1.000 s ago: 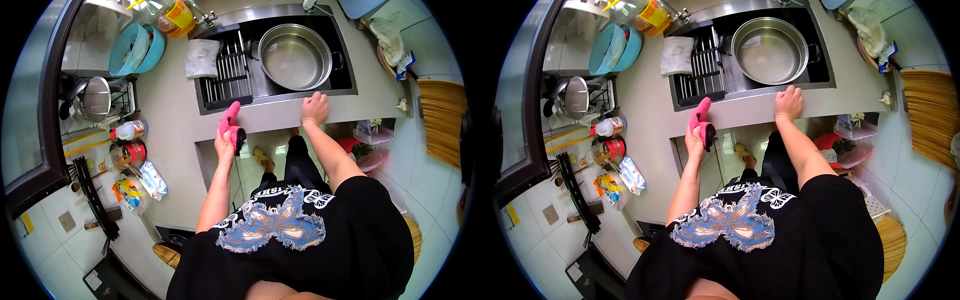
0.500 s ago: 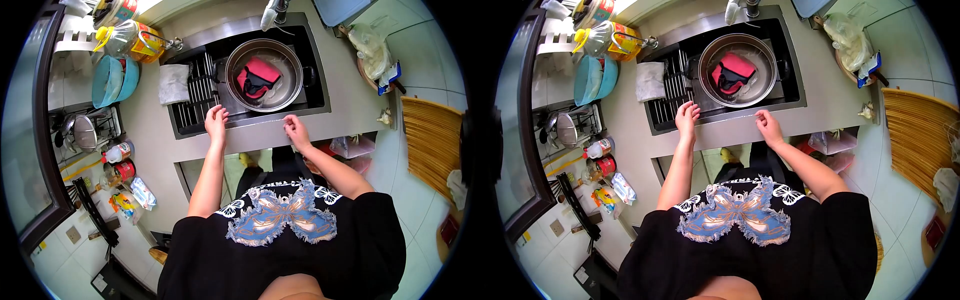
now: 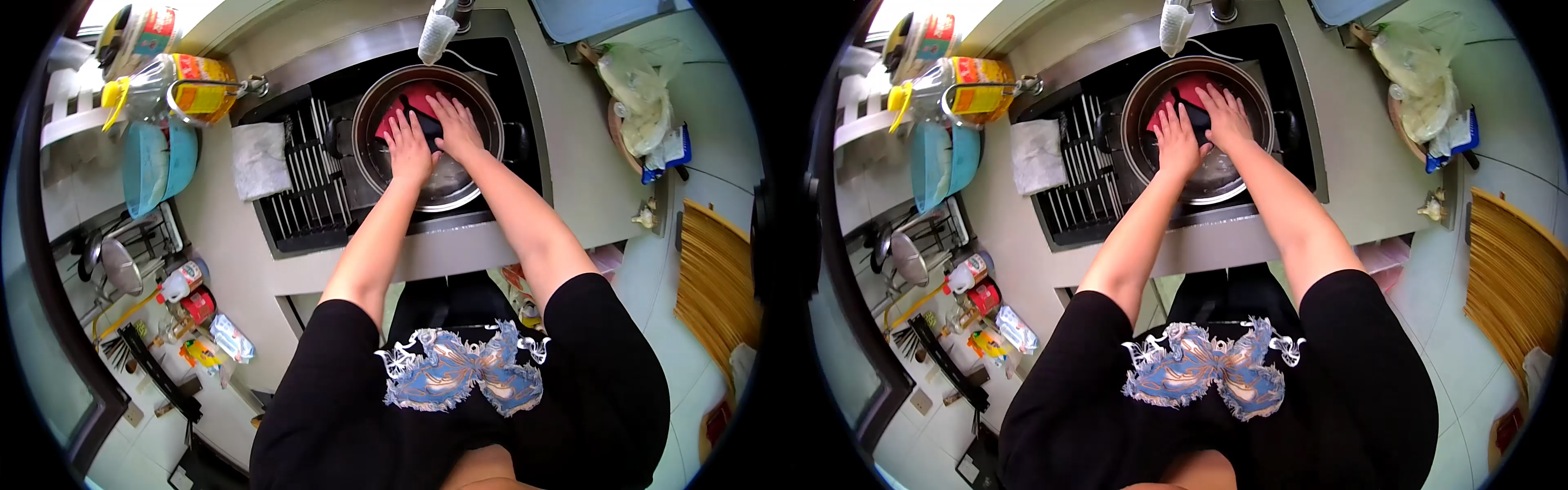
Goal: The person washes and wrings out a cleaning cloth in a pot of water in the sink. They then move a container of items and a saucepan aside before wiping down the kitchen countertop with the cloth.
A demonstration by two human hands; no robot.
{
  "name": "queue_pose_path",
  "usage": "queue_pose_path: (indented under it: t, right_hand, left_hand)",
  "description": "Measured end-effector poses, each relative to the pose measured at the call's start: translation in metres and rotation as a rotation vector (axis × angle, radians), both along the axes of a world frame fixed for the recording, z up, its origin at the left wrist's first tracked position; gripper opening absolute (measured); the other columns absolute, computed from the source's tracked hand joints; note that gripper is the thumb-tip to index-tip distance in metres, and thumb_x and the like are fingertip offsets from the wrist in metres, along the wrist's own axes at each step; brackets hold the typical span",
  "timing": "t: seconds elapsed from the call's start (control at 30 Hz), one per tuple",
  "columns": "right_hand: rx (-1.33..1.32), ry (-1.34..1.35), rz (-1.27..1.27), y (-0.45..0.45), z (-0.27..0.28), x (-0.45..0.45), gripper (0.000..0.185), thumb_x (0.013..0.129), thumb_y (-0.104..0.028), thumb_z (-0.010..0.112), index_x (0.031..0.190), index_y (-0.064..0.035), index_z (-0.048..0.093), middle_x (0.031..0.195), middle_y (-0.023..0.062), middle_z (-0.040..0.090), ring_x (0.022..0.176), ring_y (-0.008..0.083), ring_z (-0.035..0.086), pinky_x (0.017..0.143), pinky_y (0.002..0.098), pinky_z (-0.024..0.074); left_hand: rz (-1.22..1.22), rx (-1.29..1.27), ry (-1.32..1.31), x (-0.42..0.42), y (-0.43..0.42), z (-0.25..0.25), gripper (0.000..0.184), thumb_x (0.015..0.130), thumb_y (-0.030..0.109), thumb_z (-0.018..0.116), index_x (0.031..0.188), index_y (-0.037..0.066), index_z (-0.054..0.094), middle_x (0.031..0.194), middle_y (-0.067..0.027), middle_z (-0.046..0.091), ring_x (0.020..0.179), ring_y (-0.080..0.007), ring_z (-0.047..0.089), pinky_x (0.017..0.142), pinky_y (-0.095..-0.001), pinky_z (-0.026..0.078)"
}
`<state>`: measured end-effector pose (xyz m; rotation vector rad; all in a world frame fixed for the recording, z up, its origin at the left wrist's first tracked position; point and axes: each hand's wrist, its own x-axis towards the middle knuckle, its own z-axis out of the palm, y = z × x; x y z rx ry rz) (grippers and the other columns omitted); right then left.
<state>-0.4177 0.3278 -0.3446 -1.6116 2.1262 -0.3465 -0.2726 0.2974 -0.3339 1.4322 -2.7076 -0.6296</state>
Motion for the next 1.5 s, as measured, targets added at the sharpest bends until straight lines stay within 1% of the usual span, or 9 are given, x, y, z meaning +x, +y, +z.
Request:
queue_pose_path:
  t: [0.4,0.5,0.6,0.77,0.97,1.1,1.2,1.3,1.5]
  right_hand:
    - [0.16,0.113,-0.098,-0.001,-0.075,0.005,0.099,0.082,-0.02,0.079,0.162,-0.0347,0.022,0.166,0.0059,0.03,0.152,0.0322,0.027,0.126,0.0459,0.0237]
    - [0.062,0.17,-0.139,0.0,-0.078,0.004,0.079,0.076,-0.018,0.08,0.149,-0.0293,0.052,0.16,0.0049,0.042,0.145,0.0309,0.039,0.122,0.0464,0.0293]
    - [-0.221,-0.19,-0.297,-0.016,-0.068,-0.009,0.026,0.07,-0.016,0.083,0.096,-0.0154,0.08,0.112,0.0049,0.074,0.115,0.0298,0.061,0.106,0.043,0.0443]
    - [-0.283,-0.276,-0.19,0.004,-0.021,0.0,0.015,0.078,-0.011,0.078,0.093,-0.01,0.077,0.102,0.0076,0.075,0.102,0.0278,0.066,0.093,0.0363,0.0499]
    - [-0.101,-1.257,-0.333,0.041,0.029,-0.015,0.011,0.092,-0.012,0.067,0.101,-0.0067,0.065,0.096,-0.0015,0.063,0.096,0.0082,0.058,0.09,0.0251,0.0449]
    - [0.128,-1.261,-0.385,0.046,0.073,-0.033,0.039,0.085,-0.023,0.081,0.116,-0.008,0.061,0.106,0.0018,0.066,0.102,0.0099,0.061,0.093,0.0268,0.046]
    - [0.148,-0.529,-0.11,0.049,0.092,-0.037,0.051,0.083,-0.025,0.083,0.126,-0.0061,0.064,0.118,0.0166,0.073,0.11,0.0263,0.07,0.093,0.0379,0.0521]
    - [0.329,-0.395,-0.075,0.032,0.117,-0.048,0.038,0.084,-0.022,0.081,0.119,-0.0096,0.073,0.105,0.0136,0.076,0.1,0.0259,0.073,0.089,0.0371,0.0538]
    - [-0.01,-0.842,-0.162,0.02,0.195,-0.045,0.02,0.083,0.0,0.077,0.103,-0.0008,0.075,0.086,-0.0028,0.07,0.082,0.0063,0.06,0.079,0.0241,0.0492]
  left_hand:
    - [0.012,-0.011,-0.017,-0.002,-0.025,-0.101,0.107,0.082,0.052,0.074,0.165,0.017,0.016,0.171,-0.0178,0.01,0.155,-0.0471,0.011,0.125,-0.06,0.012]
    - [-0.029,0.061,-0.094,0.001,-0.026,-0.097,0.103,0.082,0.047,0.077,0.164,0.019,0.02,0.17,-0.0176,0.014,0.154,-0.047,0.014,0.125,-0.0587,0.015]
    - [0.118,0.185,-0.022,0.002,-0.034,-0.076,0.097,0.076,0.031,0.084,0.158,0.015,0.033,0.164,-0.0176,0.028,0.149,-0.0425,0.028,0.121,-0.0553,0.028]
    - [0.404,0.306,0.113,0.003,-0.021,-0.058,0.079,0.069,0.012,0.088,0.14,0.013,0.053,0.138,-0.0155,0.055,0.13,-0.0368,0.052,0.107,-0.0494,0.045]
    - [0.363,0.282,0.16,0.028,-0.007,-0.048,0.034,0.072,0.003,0.08,0.105,0.005,0.071,0.108,-0.0157,0.068,0.11,-0.0321,0.064,0.095,-0.0396,0.052]
    - [0.549,0.655,0.659,0.043,-0.011,-0.045,0.019,0.083,-0.004,0.065,0.1,0.003,0.069,0.087,-0.0032,0.07,0.084,-0.0122,0.064,0.079,-0.028,0.05]
    - [0.46,0.719,0.789,0.04,-0.023,0.023,0.019,0.084,-0.007,0.057,0.098,0.002,0.066,0.081,0.0001,0.061,0.081,-0.0098,0.057,0.079,-0.0243,0.046]
    - [0.235,0.449,0.866,0.04,-0.03,0.062,0.018,0.083,-0.007,0.056,0.098,0.001,0.064,0.083,-0.0005,0.061,0.082,-0.01,0.057,0.079,-0.0241,0.046]
    - [0.146,0.248,0.826,0.048,-0.056,0.178,0.017,0.08,-0.008,0.066,0.095,0.0,0.067,0.079,-0.005,0.065,0.075,-0.0133,0.061,0.072,-0.0267,0.049]
